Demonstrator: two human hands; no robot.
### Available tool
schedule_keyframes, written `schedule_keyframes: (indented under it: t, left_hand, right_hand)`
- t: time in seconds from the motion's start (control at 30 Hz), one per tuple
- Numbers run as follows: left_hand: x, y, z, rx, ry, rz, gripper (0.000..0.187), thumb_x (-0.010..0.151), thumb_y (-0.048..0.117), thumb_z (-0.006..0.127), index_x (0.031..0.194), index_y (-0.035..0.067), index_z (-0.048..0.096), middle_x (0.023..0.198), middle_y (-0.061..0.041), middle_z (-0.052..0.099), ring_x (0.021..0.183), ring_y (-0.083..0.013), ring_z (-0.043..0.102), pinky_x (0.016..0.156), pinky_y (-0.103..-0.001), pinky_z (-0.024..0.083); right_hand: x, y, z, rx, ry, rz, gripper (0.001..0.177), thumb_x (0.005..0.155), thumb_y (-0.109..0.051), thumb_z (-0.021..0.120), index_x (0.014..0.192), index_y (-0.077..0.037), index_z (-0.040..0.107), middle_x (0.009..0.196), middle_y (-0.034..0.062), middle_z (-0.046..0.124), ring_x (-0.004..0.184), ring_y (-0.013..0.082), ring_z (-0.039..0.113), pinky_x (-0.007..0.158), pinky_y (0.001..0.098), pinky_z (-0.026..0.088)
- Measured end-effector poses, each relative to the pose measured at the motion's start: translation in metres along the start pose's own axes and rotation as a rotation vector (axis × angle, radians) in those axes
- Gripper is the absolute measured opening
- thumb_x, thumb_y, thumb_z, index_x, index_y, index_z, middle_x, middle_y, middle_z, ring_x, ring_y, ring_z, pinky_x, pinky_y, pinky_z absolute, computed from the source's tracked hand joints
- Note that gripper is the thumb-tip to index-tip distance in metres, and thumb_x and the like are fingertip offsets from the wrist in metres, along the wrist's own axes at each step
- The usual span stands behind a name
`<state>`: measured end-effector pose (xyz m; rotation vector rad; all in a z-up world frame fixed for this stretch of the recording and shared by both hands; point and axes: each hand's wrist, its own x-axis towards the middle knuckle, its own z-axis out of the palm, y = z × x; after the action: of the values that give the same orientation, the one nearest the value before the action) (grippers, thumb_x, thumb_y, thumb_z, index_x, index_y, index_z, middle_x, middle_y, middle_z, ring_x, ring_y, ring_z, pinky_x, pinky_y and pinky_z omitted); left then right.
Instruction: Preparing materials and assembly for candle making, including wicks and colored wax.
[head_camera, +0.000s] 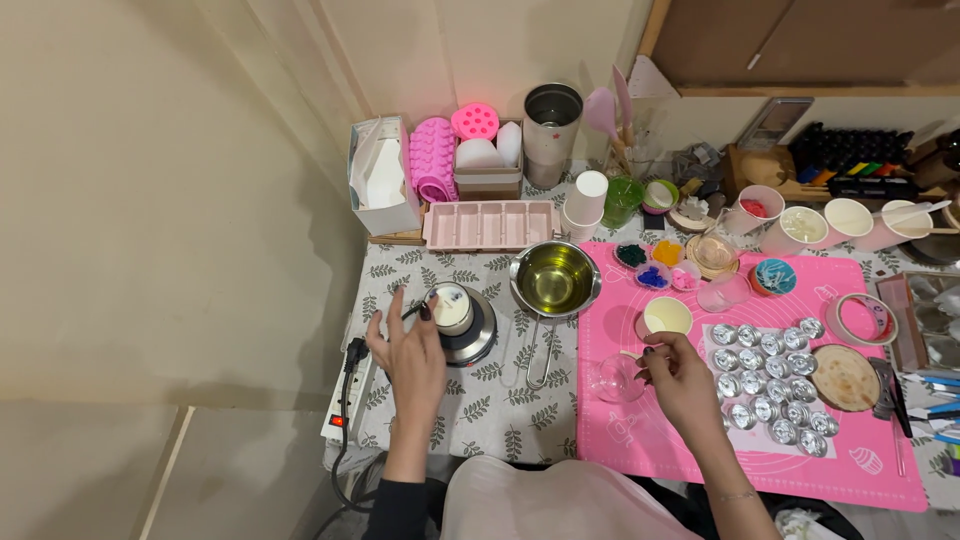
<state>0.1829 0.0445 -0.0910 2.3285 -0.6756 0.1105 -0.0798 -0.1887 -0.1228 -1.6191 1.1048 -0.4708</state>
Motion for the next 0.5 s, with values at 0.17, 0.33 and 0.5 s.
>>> schedule_keyframes:
  t: [0.17, 0.33, 0.5]
  left_hand:
    - [-0.009, 0.002, -0.011, -0.029, 0.040, -0.034, 0.042, 0.108, 0.031, 0.040, 0.123, 0.019, 0.077, 0.157, -0.011, 0.046, 0.140, -0.0430, 0.023, 0.119, -0.052, 0.017]
    - [-0.024, -0.005, -0.017, -0.032, 0.085, -0.046, 0.040, 0.109, 0.028, 0.041, 0.129, 0.017, 0.073, 0.157, -0.013, 0.045, 0.141, -0.0432, 0.023, 0.119, -0.051, 0.017]
    - [-0.034, -0.005, -0.017, -0.026, 0.091, -0.107, 0.039, 0.105, 0.026, 0.043, 0.130, 0.018, 0.073, 0.158, -0.012, 0.045, 0.140, -0.0414, 0.025, 0.118, -0.049, 0.021]
  right_hand:
    - [-0.003, 0.006, -0.004, 0.017, 0.006, -0.008, 0.024, 0.096, -0.009, 0.055, 0.118, -0.001, 0.062, 0.088, 0.0117, 0.074, 0.075, 0.0187, 0.073, 0.071, 0.0321, 0.057]
    - [-0.004, 0.011, -0.007, 0.044, 0.015, 0.006, 0.025, 0.097, -0.010, 0.054, 0.118, 0.001, 0.061, 0.087, 0.0126, 0.073, 0.074, 0.0199, 0.071, 0.071, 0.0326, 0.056]
    - [-0.004, 0.013, -0.012, 0.049, -0.013, 0.028, 0.025, 0.098, -0.013, 0.055, 0.117, 0.001, 0.062, 0.087, 0.0126, 0.073, 0.074, 0.0200, 0.071, 0.071, 0.0326, 0.056]
